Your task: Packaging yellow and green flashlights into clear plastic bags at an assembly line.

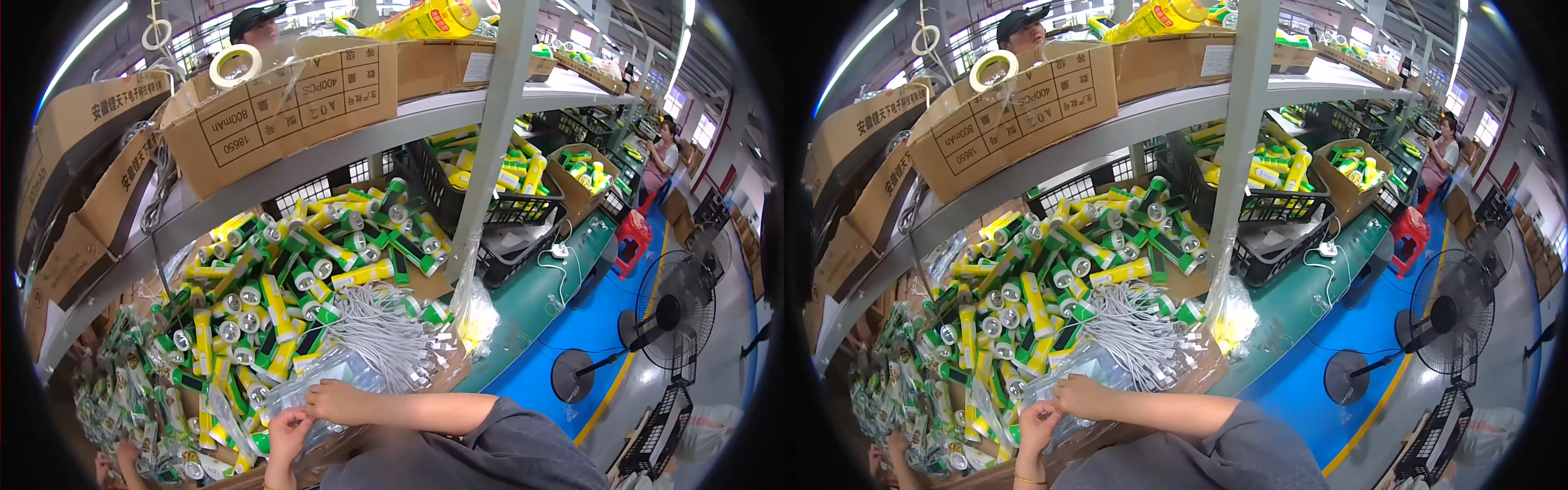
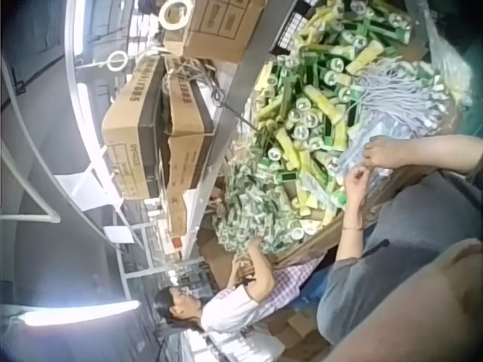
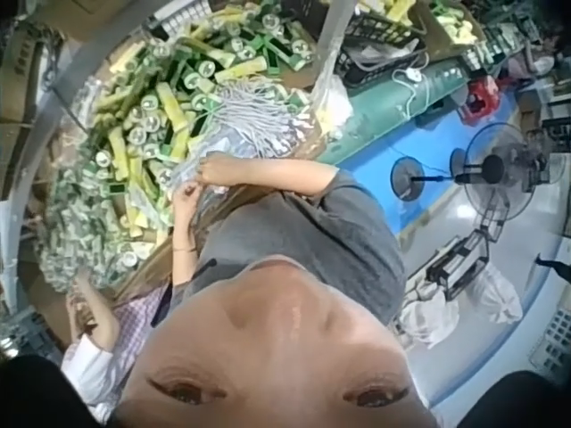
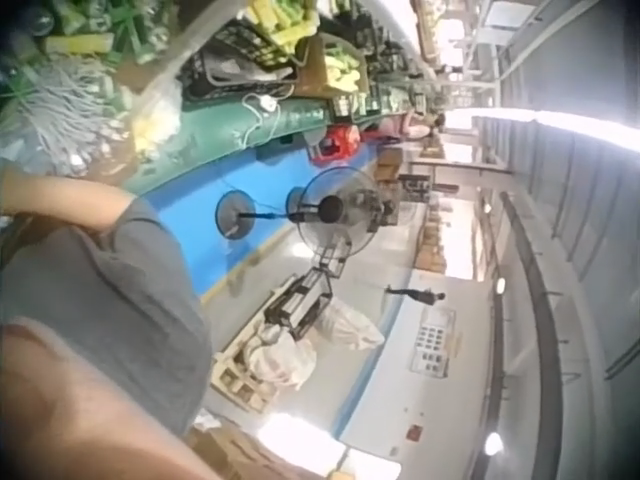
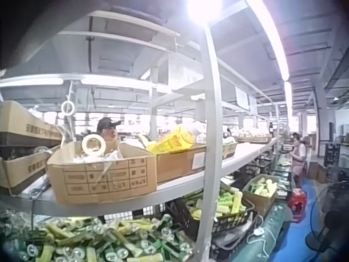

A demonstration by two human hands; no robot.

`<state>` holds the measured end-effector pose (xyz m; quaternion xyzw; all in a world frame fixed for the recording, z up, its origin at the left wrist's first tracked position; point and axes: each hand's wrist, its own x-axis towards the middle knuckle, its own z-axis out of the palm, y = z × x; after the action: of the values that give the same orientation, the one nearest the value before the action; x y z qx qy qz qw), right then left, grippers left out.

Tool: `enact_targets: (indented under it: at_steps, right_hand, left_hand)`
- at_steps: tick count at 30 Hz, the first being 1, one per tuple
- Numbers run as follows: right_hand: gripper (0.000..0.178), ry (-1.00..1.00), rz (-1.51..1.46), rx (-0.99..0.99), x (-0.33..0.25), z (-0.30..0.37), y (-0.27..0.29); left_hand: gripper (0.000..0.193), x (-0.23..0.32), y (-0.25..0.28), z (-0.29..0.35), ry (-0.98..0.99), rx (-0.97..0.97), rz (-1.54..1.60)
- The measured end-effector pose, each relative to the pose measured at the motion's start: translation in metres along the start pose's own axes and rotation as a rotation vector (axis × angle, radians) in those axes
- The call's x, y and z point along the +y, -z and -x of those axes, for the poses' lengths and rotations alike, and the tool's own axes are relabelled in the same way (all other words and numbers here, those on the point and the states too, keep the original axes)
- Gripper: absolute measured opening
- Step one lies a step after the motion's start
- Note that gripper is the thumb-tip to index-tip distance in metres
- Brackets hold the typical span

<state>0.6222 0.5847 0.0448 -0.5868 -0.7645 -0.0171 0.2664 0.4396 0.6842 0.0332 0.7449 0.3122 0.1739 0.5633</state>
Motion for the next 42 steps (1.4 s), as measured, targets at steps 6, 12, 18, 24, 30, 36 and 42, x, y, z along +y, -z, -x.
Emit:
enact_targets:
  at_steps: [6,12,18,24,30,36,42]
  right_hand:
    - [0.008,0.055,0.156,-0.039,0.042,0.029,0.078]
    - [0.007,-0.139,0.135,0.086,0.025,0.027,0.075]
    - [0.01,-0.484,-0.372,0.202,0.017,0.036,0.061]
    - [0.011,-0.527,-0.537,0.311,0.017,0.038,0.042]
    - [0.006,-0.586,-0.556,0.374,0.036,0.048,0.051]
    - [0.018,-0.559,-0.565,-0.351,0.068,0.025,0.082]
    - [0.033,-0.644,-0.055,0.022,0.134,-0.126,0.016]
  left_hand:
    - [0.009,0.016,0.001,0.005,-0.011,-0.013,-0.159]
    - [0.015,0.056,-0.028,-0.015,-0.359,-0.014,-0.424]
    - [0.01,0.051,-0.035,-0.032,-0.392,-0.064,-0.462]
    - [0.008,0.034,-0.028,-0.048,0.094,-0.12,0.188]
    - [0.016,0.038,-0.016,-0.027,-0.358,0.249,-0.612]
    - [0.02,0.016,0.02,0.019,-0.301,0.441,-0.676]
    - [0.018,0.031,0.011,0.024,-0.232,0.613,-0.555]
